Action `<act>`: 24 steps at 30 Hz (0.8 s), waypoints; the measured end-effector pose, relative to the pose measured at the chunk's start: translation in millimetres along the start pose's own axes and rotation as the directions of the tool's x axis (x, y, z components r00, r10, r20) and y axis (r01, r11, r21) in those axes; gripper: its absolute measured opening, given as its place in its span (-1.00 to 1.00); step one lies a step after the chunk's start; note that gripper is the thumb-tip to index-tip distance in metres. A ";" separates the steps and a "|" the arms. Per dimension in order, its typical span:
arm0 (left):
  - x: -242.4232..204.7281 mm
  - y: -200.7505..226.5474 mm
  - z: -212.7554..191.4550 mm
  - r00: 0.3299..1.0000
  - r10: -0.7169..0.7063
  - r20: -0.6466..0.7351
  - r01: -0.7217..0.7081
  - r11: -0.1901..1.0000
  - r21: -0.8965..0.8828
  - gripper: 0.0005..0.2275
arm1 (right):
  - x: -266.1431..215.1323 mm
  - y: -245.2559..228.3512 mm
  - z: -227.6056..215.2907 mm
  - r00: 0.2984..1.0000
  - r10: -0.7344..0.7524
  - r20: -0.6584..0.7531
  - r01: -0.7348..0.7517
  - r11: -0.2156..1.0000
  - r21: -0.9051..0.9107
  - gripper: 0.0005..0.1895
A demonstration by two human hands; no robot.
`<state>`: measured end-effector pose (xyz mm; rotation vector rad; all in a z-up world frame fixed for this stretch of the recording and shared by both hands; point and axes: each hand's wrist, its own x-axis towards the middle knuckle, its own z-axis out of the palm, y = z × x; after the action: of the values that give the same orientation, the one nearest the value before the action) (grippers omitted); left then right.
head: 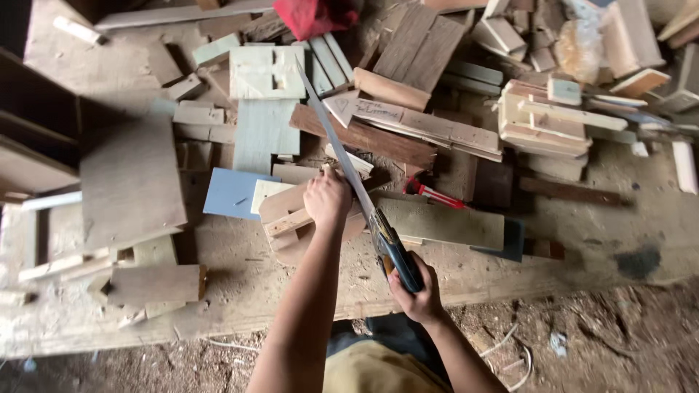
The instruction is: The person hammers nails into a small wooden piece to join it with another piece, then uses a hand saw to cut the assembled wood. The person handles the wood pieces and tools directly on a cluttered workbench.
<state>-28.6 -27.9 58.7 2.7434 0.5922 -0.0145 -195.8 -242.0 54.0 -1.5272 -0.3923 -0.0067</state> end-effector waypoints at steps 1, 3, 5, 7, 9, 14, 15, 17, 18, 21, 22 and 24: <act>2.7 1.5 -3.2 1.000 -0.016 -0.011 0.016 1.000 -0.004 -0.75 | 3.6 0.6 -1.5 1.000 -0.013 0.013 0.013 1.000 -0.007 -0.86; 2.9 5.0 -6.9 0.999 -0.046 -0.024 0.046 0.999 -0.014 -0.80 | 5.6 2.0 -9.3 0.999 -0.030 0.037 0.031 0.999 -0.025 -0.82; 2.0 6.8 -6.5 0.997 -0.062 -0.040 0.061 0.998 -0.031 -0.83 | 3.3 8.6 -17.0 0.998 0.015 0.054 -0.014 1.000 -0.016 -0.82; 0.3 5.5 -4.9 0.994 -0.082 -0.076 0.078 0.995 -0.057 -0.83 | -0.6 18.7 -20.5 0.997 0.023 0.072 -0.022 1.000 -0.007 -0.83; -0.4 5.1 -3.5 0.987 -0.093 -0.131 0.082 0.992 -0.092 -0.86 | -5.0 28.4 -19.7 0.997 -0.009 0.078 0.009 1.000 -0.001 -0.84; 1.7 4.3 -1.8 0.982 -0.132 -0.138 0.117 0.987 -0.112 -0.82 | -10.9 36.4 -7.5 0.996 -0.046 0.080 0.048 0.999 -0.022 -0.85; 2.0 4.5 -1.2 0.982 -0.124 -0.140 0.112 0.990 -0.091 -0.81 | -11.1 33.9 -4.9 0.995 -0.061 0.073 0.064 0.997 -0.045 -0.82; 3.6 5.2 1.1 0.986 -0.135 -0.094 0.129 0.990 -0.063 -0.86 | -10.3 26.1 -2.6 0.996 -0.042 0.083 0.047 0.997 -0.062 -0.83; 3.6 5.3 2.5 0.988 -0.139 -0.070 0.135 0.990 -0.049 -0.88 | -9.2 21.1 -2.3 0.996 -0.031 0.087 0.037 0.997 -0.072 -0.84; 4.8 5.0 4.3 0.988 -0.112 -0.108 0.109 0.993 -0.040 -0.81 | 2.0 7.3 -2.8 0.995 0.037 0.098 -0.027 0.994 -0.103 -0.82; 5.6 5.0 4.5 0.987 -0.118 -0.109 0.112 0.992 -0.057 -0.81 | 7.0 4.6 -2.4 0.995 0.034 0.091 -0.023 0.992 -0.121 -0.82; 3.4 3.2 5.0 0.986 -0.133 -0.105 0.124 0.988 -0.087 -0.83 | 10.2 -1.2 0.3 0.996 0.036 0.080 -0.024 0.988 -0.152 -0.81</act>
<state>-23.9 -30.9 54.7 2.6370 0.7821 0.1290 -186.6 -239.4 57.7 -1.6872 -0.4426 0.0509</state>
